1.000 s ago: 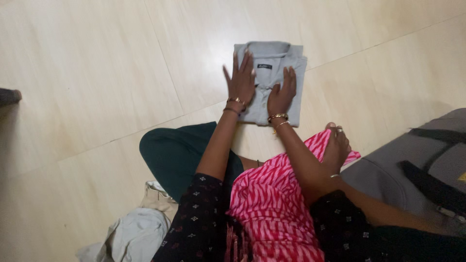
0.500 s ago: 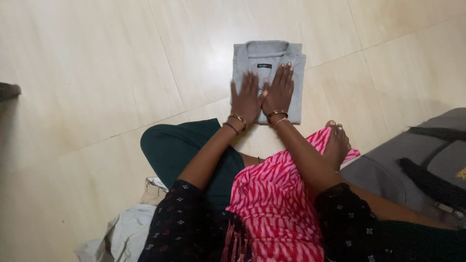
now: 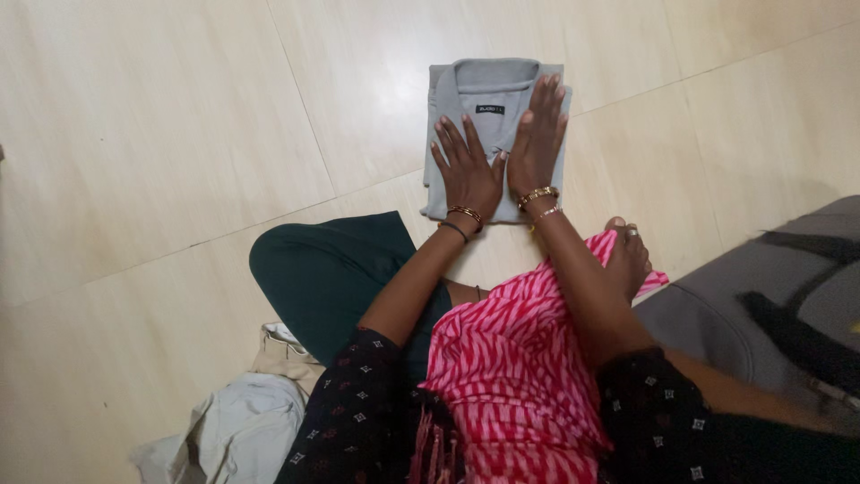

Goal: The person folds a gray shirt by hand while sitting on the floor, places it into a bag, and then picks up and buttons a white garment.

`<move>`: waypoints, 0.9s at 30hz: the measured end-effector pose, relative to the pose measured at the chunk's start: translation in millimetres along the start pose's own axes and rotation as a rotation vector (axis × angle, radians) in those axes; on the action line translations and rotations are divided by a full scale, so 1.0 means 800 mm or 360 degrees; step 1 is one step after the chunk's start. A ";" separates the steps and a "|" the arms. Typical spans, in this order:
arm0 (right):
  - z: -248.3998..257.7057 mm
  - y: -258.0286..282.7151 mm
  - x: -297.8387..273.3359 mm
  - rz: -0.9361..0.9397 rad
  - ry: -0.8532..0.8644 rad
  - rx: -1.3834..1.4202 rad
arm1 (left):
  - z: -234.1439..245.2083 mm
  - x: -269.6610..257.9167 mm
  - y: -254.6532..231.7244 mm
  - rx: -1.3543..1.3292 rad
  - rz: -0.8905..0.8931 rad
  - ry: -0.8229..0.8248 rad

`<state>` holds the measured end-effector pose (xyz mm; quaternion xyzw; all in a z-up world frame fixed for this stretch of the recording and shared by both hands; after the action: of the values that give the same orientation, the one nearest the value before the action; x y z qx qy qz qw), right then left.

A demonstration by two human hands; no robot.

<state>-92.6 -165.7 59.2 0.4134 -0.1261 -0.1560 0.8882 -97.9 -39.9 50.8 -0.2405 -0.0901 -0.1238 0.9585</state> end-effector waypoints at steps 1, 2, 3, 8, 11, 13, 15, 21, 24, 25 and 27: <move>0.000 0.009 0.010 0.0103 0.0022 -0.0256 | -0.003 0.003 0.002 0.0000 0.0106 0.0141; -0.002 0.016 0.021 0.0208 0.0046 -0.0512 | -0.001 0.005 0.000 0.0005 0.0112 0.0146; -0.003 0.019 0.033 0.0208 0.0052 -0.0505 | -0.002 0.005 0.000 0.0086 0.0148 0.0250; -0.012 0.020 0.105 0.0178 0.0344 -0.0958 | 0.007 0.004 -0.005 0.0113 0.0111 0.0217; -0.015 0.016 0.134 0.0177 0.0436 -0.0972 | 0.009 0.006 -0.005 0.0137 0.0125 0.0217; -0.013 0.019 0.156 0.0141 0.0422 -0.0928 | 0.011 0.005 -0.006 0.0120 0.0118 0.0198; -0.013 0.029 0.159 0.0104 0.0402 -0.0879 | 0.012 0.004 -0.007 0.0101 0.0120 0.0182; -0.069 0.100 0.040 0.1231 0.0888 -0.1019 | -0.009 -0.003 0.003 0.0089 0.0152 0.0346; -0.084 0.099 0.016 0.1021 0.1092 -0.1037 | -0.007 -0.005 0.003 0.0095 0.0048 0.0343; -0.087 0.100 0.026 0.0947 0.1009 -0.1000 | -0.001 -0.002 0.000 0.0239 -0.0003 0.0289; -0.097 0.100 0.048 0.0873 0.0928 -0.0957 | 0.006 0.003 -0.007 0.0204 0.0050 0.0423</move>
<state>-16.3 -77.8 76.1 0.1172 0.0739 0.1758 0.9746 -97.4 -42.8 57.5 -0.1617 0.0338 -0.1336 0.9772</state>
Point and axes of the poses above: each hand's wrist, its own x-axis towards the middle knuckle, its own z-axis out of the back of the hand, y = z × x, the point moved 4 cm from there along x, towards the middle knuckle, and after that the axes turned 2 degrees about z, right-handed, at the moved point
